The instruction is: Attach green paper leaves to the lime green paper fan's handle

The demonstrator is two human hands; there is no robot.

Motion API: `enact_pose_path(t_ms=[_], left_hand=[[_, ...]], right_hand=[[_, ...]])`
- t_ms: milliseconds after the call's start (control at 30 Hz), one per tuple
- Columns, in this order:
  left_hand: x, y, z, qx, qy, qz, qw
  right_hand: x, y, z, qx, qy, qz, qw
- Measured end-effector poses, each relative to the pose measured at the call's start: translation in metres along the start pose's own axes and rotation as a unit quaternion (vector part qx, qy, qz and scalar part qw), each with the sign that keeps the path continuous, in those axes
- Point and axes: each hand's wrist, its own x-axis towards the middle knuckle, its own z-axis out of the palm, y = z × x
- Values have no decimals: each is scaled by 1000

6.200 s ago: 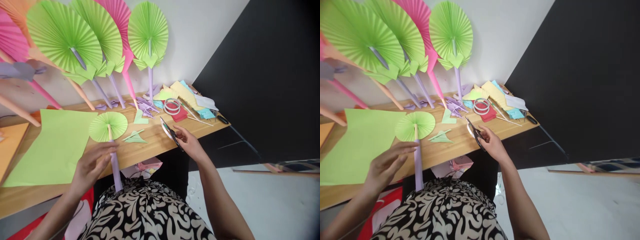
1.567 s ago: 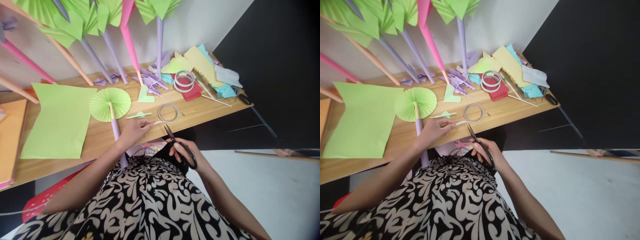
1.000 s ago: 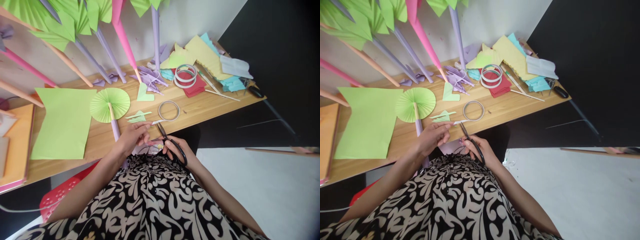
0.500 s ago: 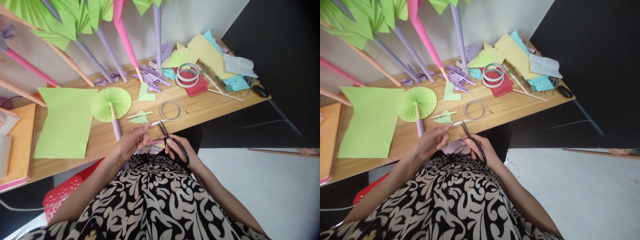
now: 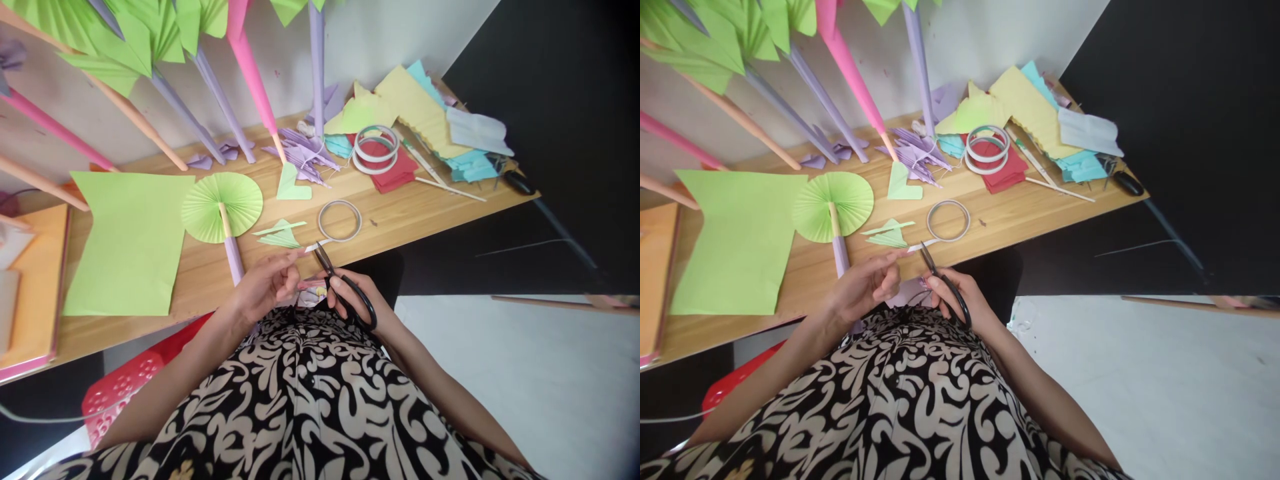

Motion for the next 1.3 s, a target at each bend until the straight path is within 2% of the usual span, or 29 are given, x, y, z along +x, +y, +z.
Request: enact_pose_path(t_ms=[133,667,867,933,967,1067,1133,1233,1300], left_hand=[[-2,-3,-3,-15,-17,-12,1000],[-3,-7,-5,-10,1,1,1000],[-5,-9,-8,-10,1,8,1000],[-6,-9,-8,-5,-4,11,1000],[-7,-9,-8,-4,-6,14,1000],[-9,-9,-8,-2,-6,29,1000],[-11,-7,-8,-6,3,38,999],[-15,-5,-11,-10,15,55,998],[-17,-4,-12,-8,18,66,998]], right_hand=[[3,-2,2,-6,4,-3,1000],[7,-4,0,-55,31,24,998],[11,-9,-17,-128,99,-15,987],[16,-18,-27,-223,140,-42,964],[20,-24,-31,-298,155,-59,940],[33,-43,-40,-536,190,-73,819],[39,-54,-44,-618,175,-71,763],[38,-64,-45,-658,154,-106,730],[34,-69,-40,-633,159,-157,741]])
